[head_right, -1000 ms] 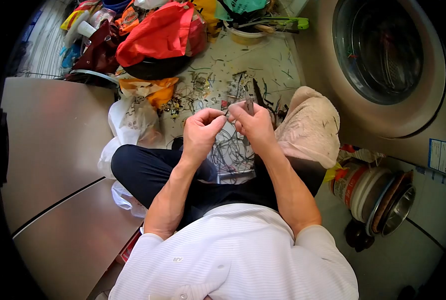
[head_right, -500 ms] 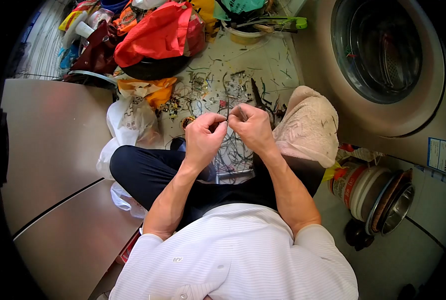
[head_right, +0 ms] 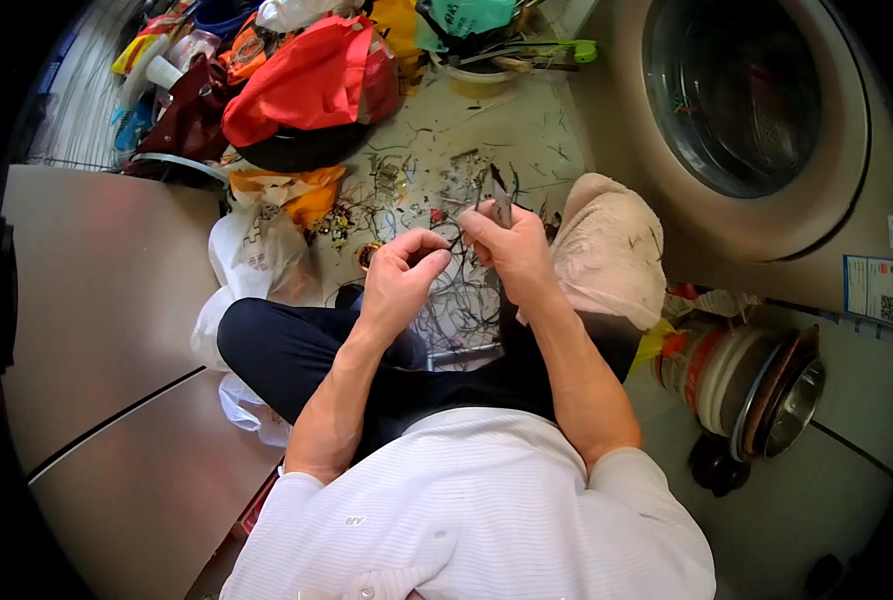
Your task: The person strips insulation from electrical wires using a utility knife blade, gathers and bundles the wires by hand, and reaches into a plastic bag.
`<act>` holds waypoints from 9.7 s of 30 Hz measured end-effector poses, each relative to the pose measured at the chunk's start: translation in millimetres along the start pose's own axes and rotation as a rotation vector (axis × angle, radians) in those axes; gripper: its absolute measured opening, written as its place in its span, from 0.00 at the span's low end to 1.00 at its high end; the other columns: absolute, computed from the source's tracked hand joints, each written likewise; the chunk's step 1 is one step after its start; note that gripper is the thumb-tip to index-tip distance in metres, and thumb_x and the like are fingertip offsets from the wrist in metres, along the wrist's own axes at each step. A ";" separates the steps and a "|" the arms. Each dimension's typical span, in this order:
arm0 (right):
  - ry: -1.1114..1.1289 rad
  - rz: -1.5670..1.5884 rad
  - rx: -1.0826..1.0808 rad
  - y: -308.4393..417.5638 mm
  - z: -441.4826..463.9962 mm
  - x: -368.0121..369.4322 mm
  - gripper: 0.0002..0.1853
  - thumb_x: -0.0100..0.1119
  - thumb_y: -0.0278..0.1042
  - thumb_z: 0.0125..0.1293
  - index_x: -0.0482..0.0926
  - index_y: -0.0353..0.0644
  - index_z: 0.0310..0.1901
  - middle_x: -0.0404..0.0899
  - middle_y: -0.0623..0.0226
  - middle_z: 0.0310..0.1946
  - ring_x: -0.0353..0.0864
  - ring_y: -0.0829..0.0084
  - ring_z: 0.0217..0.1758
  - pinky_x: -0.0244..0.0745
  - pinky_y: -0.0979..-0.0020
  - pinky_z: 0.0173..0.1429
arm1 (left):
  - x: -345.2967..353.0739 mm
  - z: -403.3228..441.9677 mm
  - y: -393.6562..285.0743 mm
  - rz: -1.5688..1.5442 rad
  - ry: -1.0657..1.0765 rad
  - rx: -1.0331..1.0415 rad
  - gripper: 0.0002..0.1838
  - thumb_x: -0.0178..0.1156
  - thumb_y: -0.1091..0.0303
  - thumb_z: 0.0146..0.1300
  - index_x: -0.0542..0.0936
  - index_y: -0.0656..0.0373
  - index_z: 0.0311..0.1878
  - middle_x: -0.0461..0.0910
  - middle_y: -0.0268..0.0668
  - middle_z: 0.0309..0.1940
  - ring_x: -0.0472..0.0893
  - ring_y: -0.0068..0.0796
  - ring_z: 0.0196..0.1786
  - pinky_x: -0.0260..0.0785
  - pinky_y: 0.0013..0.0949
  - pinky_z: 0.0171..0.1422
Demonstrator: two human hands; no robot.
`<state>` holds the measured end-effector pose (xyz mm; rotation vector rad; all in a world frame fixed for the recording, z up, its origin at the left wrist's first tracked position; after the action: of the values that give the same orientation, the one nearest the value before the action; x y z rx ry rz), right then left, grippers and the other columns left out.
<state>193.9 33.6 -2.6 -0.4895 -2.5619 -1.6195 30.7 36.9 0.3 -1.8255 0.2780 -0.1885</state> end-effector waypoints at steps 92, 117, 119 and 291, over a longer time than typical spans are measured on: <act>-0.210 -0.996 -0.919 95.1 -135.0 -120.0 0.12 0.71 0.26 0.57 0.86 0.40 0.45 0.79 0.61 0.38 0.82 0.60 0.37 0.77 0.65 0.39 | 162.5 -29.1 -59.3 0.669 -0.039 0.678 0.05 0.60 0.73 0.63 0.75 0.62 0.39 0.80 0.49 0.22 0.83 0.48 0.25 0.75 0.44 0.29; -0.318 -1.135 -0.965 83.2 -131.7 -112.5 0.14 0.70 0.27 0.57 0.85 0.41 0.47 0.78 0.60 0.38 0.81 0.60 0.35 0.77 0.63 0.39 | 140.8 -18.9 -28.1 0.027 0.141 0.217 0.08 0.64 0.72 0.63 0.82 0.62 0.44 0.80 0.36 0.29 0.78 0.28 0.27 0.70 0.28 0.33; -0.302 -1.090 -0.934 83.5 -130.7 -113.6 0.14 0.70 0.27 0.57 0.85 0.41 0.47 0.78 0.60 0.38 0.81 0.58 0.36 0.77 0.64 0.39 | 138.2 -31.7 -59.7 0.324 0.015 0.579 0.07 0.66 0.72 0.60 0.82 0.56 0.42 0.80 0.43 0.35 0.81 0.43 0.31 0.74 0.36 0.36; -0.211 -1.078 -0.926 82.5 -134.1 -113.3 0.13 0.71 0.28 0.57 0.85 0.43 0.45 0.76 0.64 0.35 0.81 0.62 0.33 0.77 0.65 0.37 | 145.9 -9.1 -22.6 -0.017 0.278 -0.147 0.08 0.63 0.68 0.66 0.84 0.63 0.34 0.76 0.27 0.22 0.70 0.13 0.22 0.56 0.20 0.26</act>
<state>311.6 -79.2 102.4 0.9594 -2.0651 -3.1965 170.0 -7.6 22.3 -1.9473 0.4816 -0.4451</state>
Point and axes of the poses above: each hand's wrist, its own z-axis towards the middle knuckle, its own x-axis out of the palm, y = z × x, the point moved 7 cm from there along z, towards the middle knuckle
